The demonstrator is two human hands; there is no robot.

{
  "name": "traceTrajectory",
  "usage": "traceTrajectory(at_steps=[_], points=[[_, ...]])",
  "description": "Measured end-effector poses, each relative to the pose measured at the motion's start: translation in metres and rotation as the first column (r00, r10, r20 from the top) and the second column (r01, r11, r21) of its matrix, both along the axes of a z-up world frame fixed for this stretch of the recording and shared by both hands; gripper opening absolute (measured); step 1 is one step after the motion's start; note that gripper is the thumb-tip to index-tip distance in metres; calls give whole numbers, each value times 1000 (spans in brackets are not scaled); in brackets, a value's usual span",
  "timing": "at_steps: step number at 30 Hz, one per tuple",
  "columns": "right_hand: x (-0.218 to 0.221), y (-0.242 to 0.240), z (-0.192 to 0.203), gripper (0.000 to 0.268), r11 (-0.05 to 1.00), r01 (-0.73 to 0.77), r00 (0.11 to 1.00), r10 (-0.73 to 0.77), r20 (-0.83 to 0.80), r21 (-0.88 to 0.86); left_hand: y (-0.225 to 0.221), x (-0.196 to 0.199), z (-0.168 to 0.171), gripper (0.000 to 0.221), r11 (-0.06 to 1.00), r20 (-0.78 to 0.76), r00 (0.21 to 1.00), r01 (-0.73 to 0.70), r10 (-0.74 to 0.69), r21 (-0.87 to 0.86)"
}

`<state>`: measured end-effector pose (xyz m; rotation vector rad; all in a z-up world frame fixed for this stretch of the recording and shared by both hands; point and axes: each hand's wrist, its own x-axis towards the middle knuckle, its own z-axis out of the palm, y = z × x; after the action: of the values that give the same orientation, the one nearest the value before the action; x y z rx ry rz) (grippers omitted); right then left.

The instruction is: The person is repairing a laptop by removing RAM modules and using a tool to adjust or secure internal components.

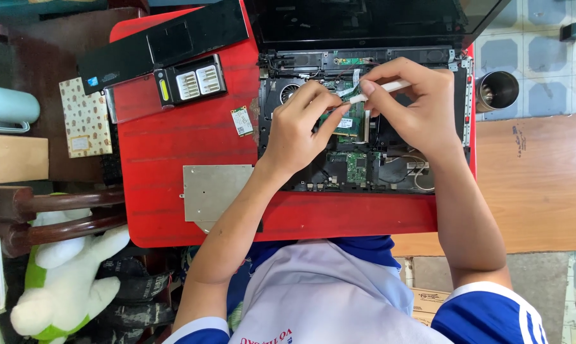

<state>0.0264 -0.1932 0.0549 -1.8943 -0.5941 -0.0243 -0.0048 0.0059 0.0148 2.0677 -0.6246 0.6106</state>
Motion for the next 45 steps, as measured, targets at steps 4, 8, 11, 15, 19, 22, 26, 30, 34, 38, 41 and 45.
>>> traceTrajectory(at_steps=[4, 8, 11, 15, 19, 22, 26, 30, 34, 38, 41, 45], points=[[0, 0, -2, 5, 1000, 12, 999, -12, -38, 20, 0, 0, 0, 13, 1000, 16, 1000, -5, 5, 12], [0, 0, -1, 5, 1000, 11, 999, -10, -49, 20, 0, -1, 0, 12, 1000, 16, 1000, 3, -4, 12], [0, 0, 0, 5, 1000, 6, 999, -5, -37, 20, 0, 0, 1, 12, 1000, 8, 1000, 12, -12, 7], [0, 0, 0, 6, 999, 10, 999, -9, -44, 30, -1, -1, 3, 11, 1000, -13, 1000, 19, -19, 5], [0, -1, 1, 5, 1000, 10, 999, -9, -38, 29, -1, 0, 2, 10, 1000, -1, 1000, 20, -20, 9], [0, -1, 1, 6, 1000, 11, 1000, -10, -26, 29, -1, 0, 2, 10, 1000, 13, 1000, 16, -16, 13], [0, -2, 2, 6, 999, 22, 999, -21, -30, 24, -2, 0, 2, 10, 1000, 13, 1000, 24, -25, 15], [0, -2, 2, 6, 999, 18, 1000, -17, -26, 28, -1, -1, 1, 8, 999, 1, 999, 32, -32, 9], [-1, -2, 2, 6, 999, 14, 999, -13, -29, 34, -2, -1, 3, 8, 999, -15, 999, 42, -42, -12], [-1, -2, 0, 6, 995, 32, 997, -26, -69, 91, -1, -2, 3, 6, 998, -59, 997, 45, -48, -41], [-1, -2, -2, 6, 992, 50, 995, -40, -87, 117, 0, -2, 2, 6, 999, -53, 998, 39, -41, -35], [-1, -1, -4, 5, 989, 83, 990, -68, -120, 125, 1, -2, 4, 8, 1000, -10, 1000, 13, -13, 9]])
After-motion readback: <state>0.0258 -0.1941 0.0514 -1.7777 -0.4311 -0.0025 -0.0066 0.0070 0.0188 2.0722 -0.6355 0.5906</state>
